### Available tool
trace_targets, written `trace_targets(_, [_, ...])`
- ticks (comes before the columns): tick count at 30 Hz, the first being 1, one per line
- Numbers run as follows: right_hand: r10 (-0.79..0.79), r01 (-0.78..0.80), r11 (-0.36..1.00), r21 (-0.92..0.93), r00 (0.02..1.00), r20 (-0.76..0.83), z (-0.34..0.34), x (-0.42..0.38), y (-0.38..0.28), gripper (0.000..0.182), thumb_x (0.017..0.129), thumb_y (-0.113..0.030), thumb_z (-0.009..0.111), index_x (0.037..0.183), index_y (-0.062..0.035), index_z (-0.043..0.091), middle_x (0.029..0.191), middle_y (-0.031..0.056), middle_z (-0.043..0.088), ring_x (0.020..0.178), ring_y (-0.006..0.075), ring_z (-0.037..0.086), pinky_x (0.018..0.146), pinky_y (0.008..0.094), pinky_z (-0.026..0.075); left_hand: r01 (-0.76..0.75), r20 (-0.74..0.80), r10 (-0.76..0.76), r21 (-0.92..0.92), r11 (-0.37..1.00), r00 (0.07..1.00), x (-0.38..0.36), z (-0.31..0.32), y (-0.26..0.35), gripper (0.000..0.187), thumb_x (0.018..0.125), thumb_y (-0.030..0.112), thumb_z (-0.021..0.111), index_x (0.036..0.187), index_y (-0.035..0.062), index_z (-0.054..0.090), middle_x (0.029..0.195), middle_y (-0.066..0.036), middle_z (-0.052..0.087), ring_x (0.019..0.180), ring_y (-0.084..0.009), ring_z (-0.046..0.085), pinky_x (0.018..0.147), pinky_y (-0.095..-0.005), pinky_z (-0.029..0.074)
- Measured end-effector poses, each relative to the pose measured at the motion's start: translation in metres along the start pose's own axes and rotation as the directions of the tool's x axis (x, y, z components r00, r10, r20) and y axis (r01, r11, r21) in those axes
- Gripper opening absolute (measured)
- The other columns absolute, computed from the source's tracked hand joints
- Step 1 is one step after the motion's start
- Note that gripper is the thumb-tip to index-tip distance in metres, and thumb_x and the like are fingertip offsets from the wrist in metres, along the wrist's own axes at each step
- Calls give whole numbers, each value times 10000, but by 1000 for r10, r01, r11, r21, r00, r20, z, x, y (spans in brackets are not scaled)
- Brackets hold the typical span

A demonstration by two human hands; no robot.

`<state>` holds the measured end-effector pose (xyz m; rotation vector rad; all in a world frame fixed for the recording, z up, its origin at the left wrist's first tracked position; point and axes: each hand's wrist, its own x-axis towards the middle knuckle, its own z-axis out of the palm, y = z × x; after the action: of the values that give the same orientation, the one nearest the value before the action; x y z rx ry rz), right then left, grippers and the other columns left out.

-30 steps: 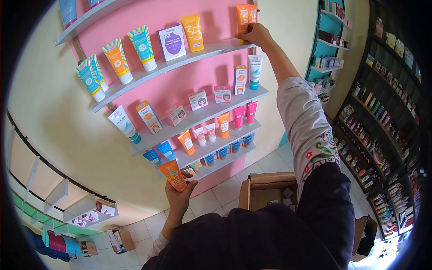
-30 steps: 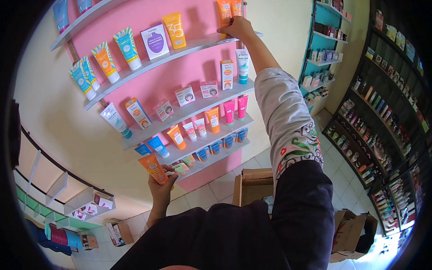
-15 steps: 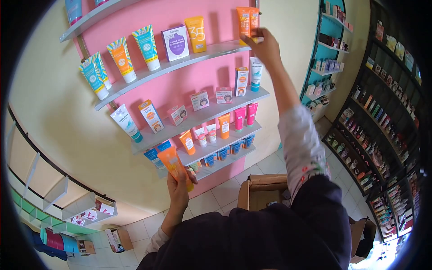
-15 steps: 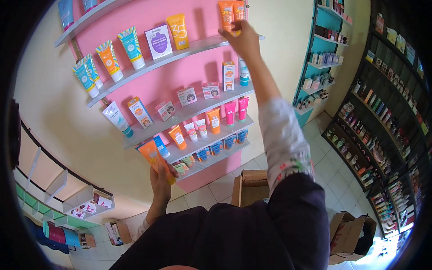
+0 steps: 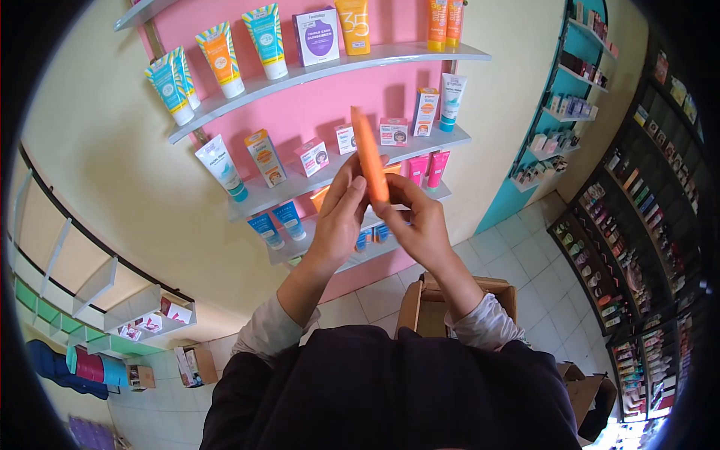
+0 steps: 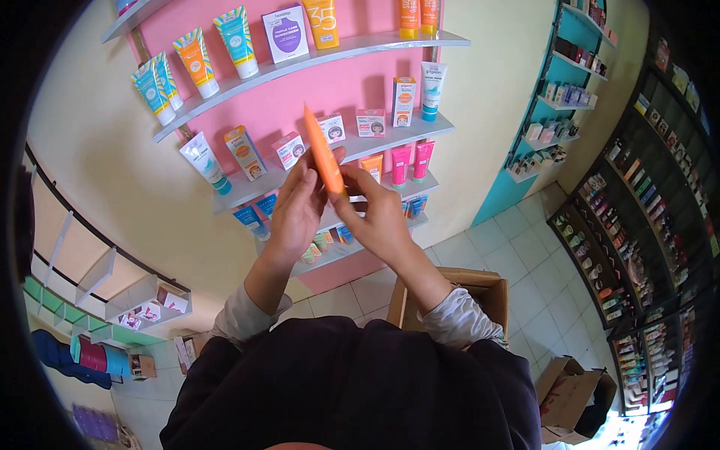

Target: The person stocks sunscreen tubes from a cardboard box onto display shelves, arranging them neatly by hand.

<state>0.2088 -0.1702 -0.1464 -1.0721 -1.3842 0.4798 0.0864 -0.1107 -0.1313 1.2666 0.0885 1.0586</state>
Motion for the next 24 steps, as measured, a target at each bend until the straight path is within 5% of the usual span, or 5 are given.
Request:
trace_targets(7, [183,-281,699,657,959,216,-6,2,10,329,895,-119,494,1201,-1,467,1088,105,563,978,240,592,763,331,535,-16,-27,18,99,995,999,5,-6,-7,416,920,99,438,1311,-8,344,1219,-96,493,1095,-165,487,938,-306,378])
trace_targets(13, [218,-330,678,656,944,249,-10,10,3,422,811,-47,598,1207,-26,455,1081,80,546,954,164,571,766,315,524,-60,12,58,250,966,998,-1,-21,-9,418,920,114,455,1310,7,349,1304,-107,413,1167,-194,431,955,-322,353])
trace_targets(18, [1,18,923,385,999,-50,-50,65,-33,441,758,-14,636,1144,3,424,1070,103,528,902,176,597,754,289,520,-8,-59,31,354,935,998,-38,-37,8,357,906,94,461,1245,22,372,1236,-102,445,1098,-177,473,888,-288,385])
trace_targets(20, [-163,177,983,53,966,-202,-65,97,-46,493,735,-70,691,1156,46,462,1029,97,536,828,151,582,711,251,497,-21,-79,58,401,916,995,-54,-47,3,343,899,87,465,1227,32,381,1203,-98,469,1058,-165,494,857,-277,399])
trace_targets(24, [-381,203,813,-545,894,-235,-79,165,-60,353,675,-206,736,890,27,581,855,145,623,729,233,629,661,307,496,23,-153,29,328,944,988,-80,-63,-3,305,892,74,467,1188,40,401,1131,-93,512,974,-158,533,804,-263,411])
